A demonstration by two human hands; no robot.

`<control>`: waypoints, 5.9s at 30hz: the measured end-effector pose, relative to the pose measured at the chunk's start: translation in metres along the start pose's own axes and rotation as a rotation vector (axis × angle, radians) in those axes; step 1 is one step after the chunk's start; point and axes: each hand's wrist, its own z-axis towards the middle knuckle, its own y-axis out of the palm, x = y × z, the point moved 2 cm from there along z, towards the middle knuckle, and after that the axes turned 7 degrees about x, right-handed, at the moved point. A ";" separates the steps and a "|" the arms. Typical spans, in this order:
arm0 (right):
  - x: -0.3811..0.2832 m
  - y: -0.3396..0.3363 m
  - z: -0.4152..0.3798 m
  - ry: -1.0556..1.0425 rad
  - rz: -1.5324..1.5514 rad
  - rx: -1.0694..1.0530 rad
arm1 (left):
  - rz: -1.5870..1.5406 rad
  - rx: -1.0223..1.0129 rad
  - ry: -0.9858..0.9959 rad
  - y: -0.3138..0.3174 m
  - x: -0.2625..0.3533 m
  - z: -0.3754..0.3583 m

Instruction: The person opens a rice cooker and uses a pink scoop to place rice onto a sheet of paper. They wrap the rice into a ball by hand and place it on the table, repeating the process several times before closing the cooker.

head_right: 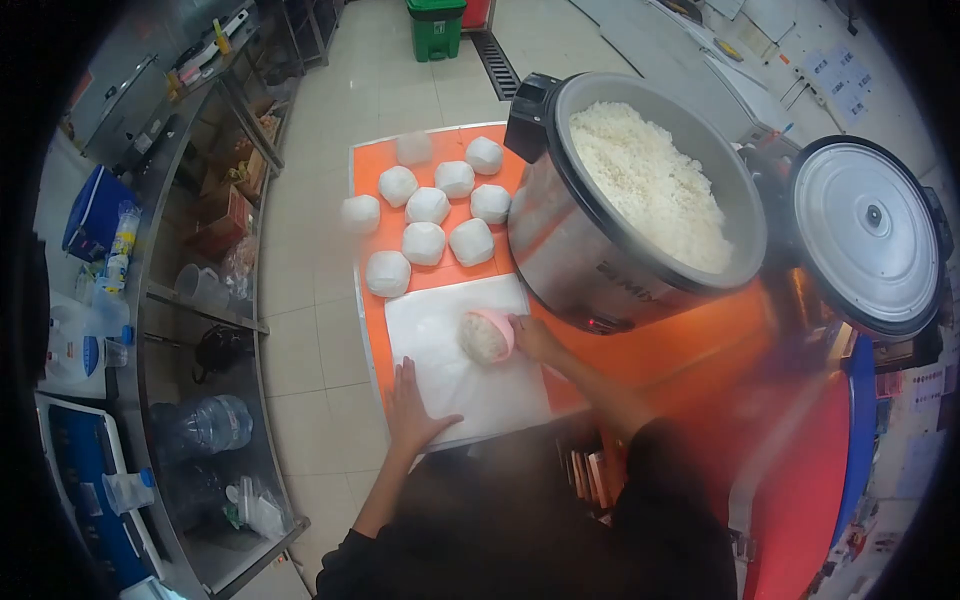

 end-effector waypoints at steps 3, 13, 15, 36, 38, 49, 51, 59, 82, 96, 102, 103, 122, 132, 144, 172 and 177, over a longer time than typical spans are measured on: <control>-0.020 0.006 -0.023 -0.325 -0.623 0.334 | 0.040 0.008 0.010 0.001 -0.005 0.001; -0.017 0.070 -0.078 -0.556 -0.770 0.245 | 0.044 0.015 0.035 0.008 -0.011 -0.001; -0.031 0.069 -0.068 -0.424 -0.743 0.195 | 0.050 0.010 0.038 0.008 -0.013 0.002; -0.160 -0.255 -0.120 -0.487 -0.639 1.049 | -0.089 -0.114 0.356 -0.033 -0.037 0.007; -0.140 -0.269 -0.092 -0.487 -1.096 0.864 | -0.071 -0.092 0.370 -0.027 -0.040 0.003; -0.052 0.072 -0.134 -0.855 -0.397 0.235 | -0.387 0.029 0.150 -0.036 -0.011 0.025; -0.046 0.066 -0.125 -0.783 -0.586 0.439 | -0.497 0.086 0.165 -0.044 0.000 0.019; 0.019 0.070 -0.114 -0.867 -0.285 0.208 | -0.101 0.420 0.444 -0.022 -0.017 -0.027; 0.053 0.011 -0.087 -0.187 0.416 0.372 | -0.770 0.205 -0.104 -0.008 -0.033 0.008; -0.032 0.024 -0.011 -0.785 -0.264 0.477 | -0.085 0.140 0.357 -0.028 0.017 0.076; -0.057 0.046 0.044 -0.780 -0.413 0.181 | 0.262 0.373 -0.507 -0.025 -0.005 0.104; -0.057 0.047 0.047 -0.712 -0.483 0.171 | 0.214 0.424 -0.500 -0.022 -0.025 0.100; -0.081 0.035 0.049 -0.736 -0.605 -0.469 | 0.420 0.024 0.312 0.031 0.075 -0.030; -0.031 0.062 -0.066 -0.843 -0.466 -0.004 | 0.320 0.091 0.268 0.058 0.055 -0.030; -0.014 0.099 -0.102 -0.845 -0.294 0.312 | -0.071 -0.050 0.471 -0.056 0.046 0.073; 0.016 0.089 -0.110 -0.602 0.008 0.344 | 0.144 0.057 0.295 0.016 0.026 -0.021; 0.036 0.079 -0.101 -0.532 -0.249 0.419 | 0.256 0.233 0.206 0.012 0.014 -0.017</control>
